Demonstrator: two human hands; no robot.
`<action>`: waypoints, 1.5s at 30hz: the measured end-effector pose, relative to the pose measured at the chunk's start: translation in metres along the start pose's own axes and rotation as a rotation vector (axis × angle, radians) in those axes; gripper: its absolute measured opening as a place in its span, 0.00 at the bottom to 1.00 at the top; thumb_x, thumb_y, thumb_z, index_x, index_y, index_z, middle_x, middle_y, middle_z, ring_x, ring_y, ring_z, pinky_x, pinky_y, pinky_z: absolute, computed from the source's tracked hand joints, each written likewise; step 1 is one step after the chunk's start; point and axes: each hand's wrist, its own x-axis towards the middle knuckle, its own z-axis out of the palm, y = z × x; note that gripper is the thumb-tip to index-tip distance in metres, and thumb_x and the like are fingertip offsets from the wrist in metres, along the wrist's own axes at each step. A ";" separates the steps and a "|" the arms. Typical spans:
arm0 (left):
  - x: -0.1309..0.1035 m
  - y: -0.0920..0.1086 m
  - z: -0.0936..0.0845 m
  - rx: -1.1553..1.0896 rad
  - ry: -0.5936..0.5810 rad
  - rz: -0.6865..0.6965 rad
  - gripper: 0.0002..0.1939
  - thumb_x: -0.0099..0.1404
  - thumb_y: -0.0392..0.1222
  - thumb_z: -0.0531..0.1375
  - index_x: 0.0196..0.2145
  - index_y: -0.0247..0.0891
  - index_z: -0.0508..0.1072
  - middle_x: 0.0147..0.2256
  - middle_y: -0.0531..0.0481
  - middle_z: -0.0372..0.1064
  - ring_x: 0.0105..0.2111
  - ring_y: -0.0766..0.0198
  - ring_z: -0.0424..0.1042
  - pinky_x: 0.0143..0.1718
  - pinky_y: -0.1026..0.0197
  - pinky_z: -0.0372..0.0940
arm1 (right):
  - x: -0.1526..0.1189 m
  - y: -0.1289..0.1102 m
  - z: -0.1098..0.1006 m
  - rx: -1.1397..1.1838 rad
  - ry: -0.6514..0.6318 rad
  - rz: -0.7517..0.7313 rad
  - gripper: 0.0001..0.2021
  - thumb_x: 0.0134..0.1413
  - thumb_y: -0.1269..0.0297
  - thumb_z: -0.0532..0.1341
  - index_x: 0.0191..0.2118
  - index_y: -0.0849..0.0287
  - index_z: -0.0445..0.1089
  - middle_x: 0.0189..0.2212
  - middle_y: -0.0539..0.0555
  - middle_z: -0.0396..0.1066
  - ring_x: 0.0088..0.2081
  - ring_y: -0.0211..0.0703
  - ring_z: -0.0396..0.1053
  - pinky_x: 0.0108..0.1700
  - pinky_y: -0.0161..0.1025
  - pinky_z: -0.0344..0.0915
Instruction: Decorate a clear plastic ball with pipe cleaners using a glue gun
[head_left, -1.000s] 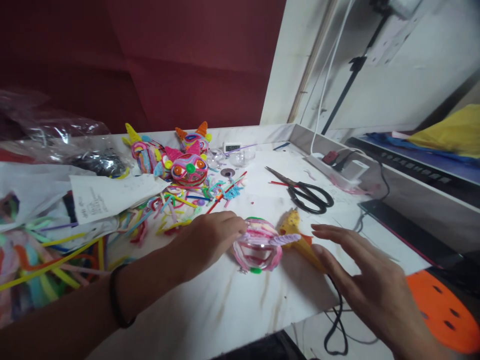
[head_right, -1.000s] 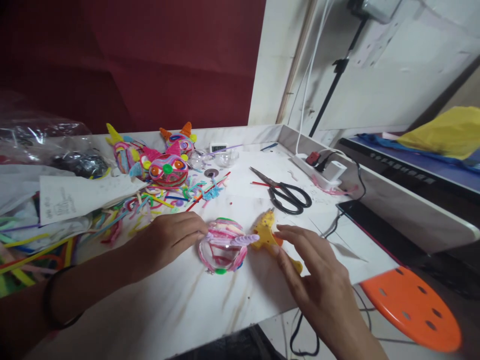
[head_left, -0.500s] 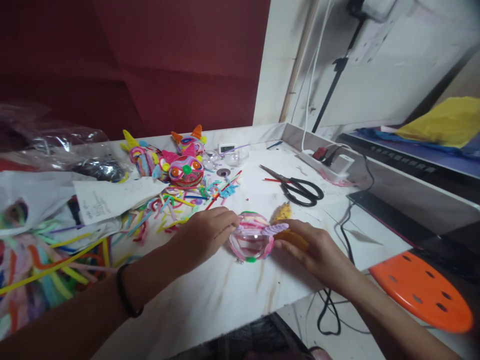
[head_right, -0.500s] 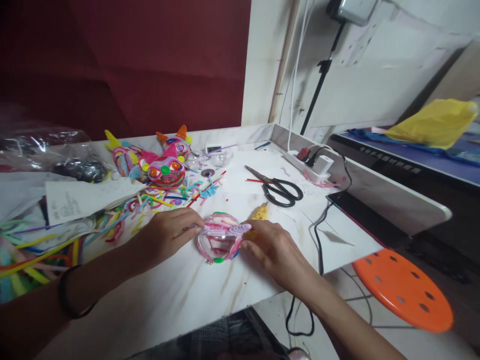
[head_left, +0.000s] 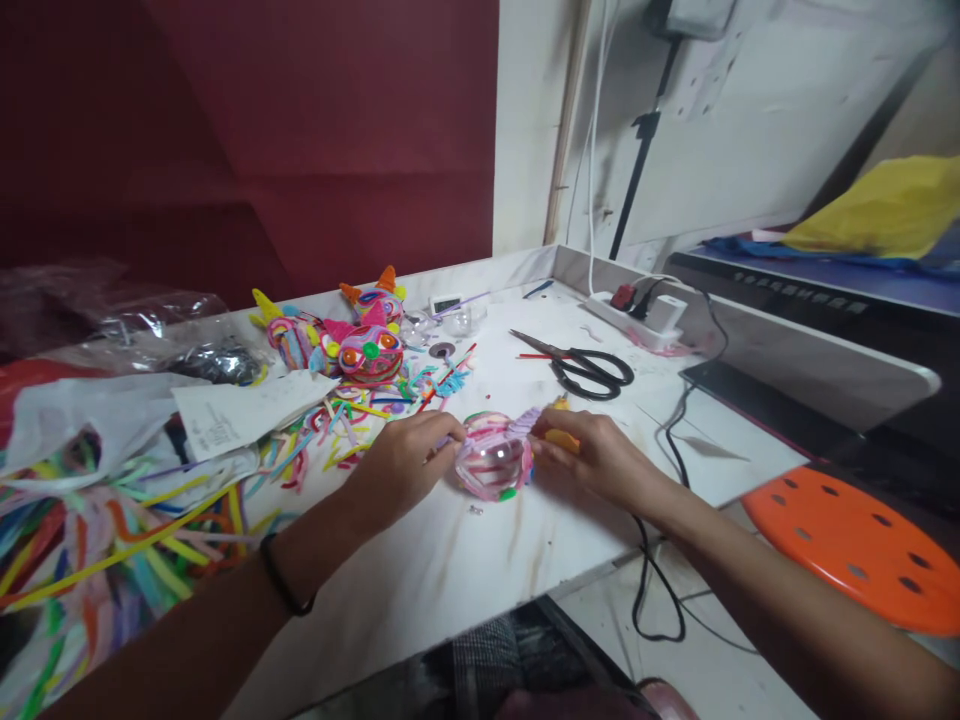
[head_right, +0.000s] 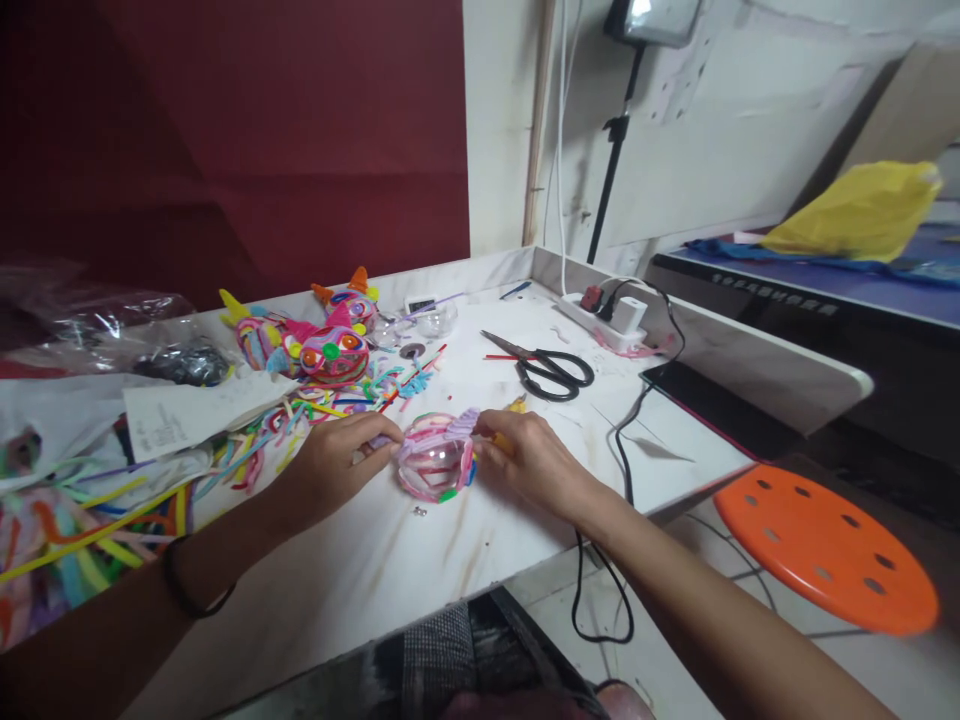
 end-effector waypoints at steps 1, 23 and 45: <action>0.000 0.002 0.001 0.013 -0.002 -0.008 0.07 0.63 0.29 0.55 0.31 0.36 0.72 0.30 0.51 0.75 0.31 0.65 0.73 0.36 0.64 0.66 | 0.000 0.001 0.000 0.008 -0.008 0.007 0.07 0.60 0.66 0.56 0.39 0.58 0.72 0.34 0.55 0.78 0.35 0.44 0.75 0.36 0.40 0.67; -0.006 0.023 0.003 0.199 -0.041 -0.139 0.06 0.62 0.31 0.56 0.33 0.36 0.73 0.32 0.49 0.74 0.33 0.62 0.73 0.37 0.61 0.66 | 0.010 0.016 0.005 0.086 -0.034 -0.006 0.09 0.56 0.64 0.56 0.38 0.60 0.72 0.34 0.55 0.77 0.35 0.44 0.73 0.39 0.41 0.66; -0.013 0.026 0.002 0.201 -0.001 -0.179 0.10 0.60 0.36 0.60 0.42 0.39 0.73 0.40 0.48 0.77 0.34 0.62 0.76 0.39 0.61 0.70 | 0.002 0.022 0.005 0.068 -0.001 0.003 0.11 0.58 0.65 0.57 0.44 0.58 0.72 0.40 0.58 0.78 0.41 0.48 0.76 0.43 0.44 0.69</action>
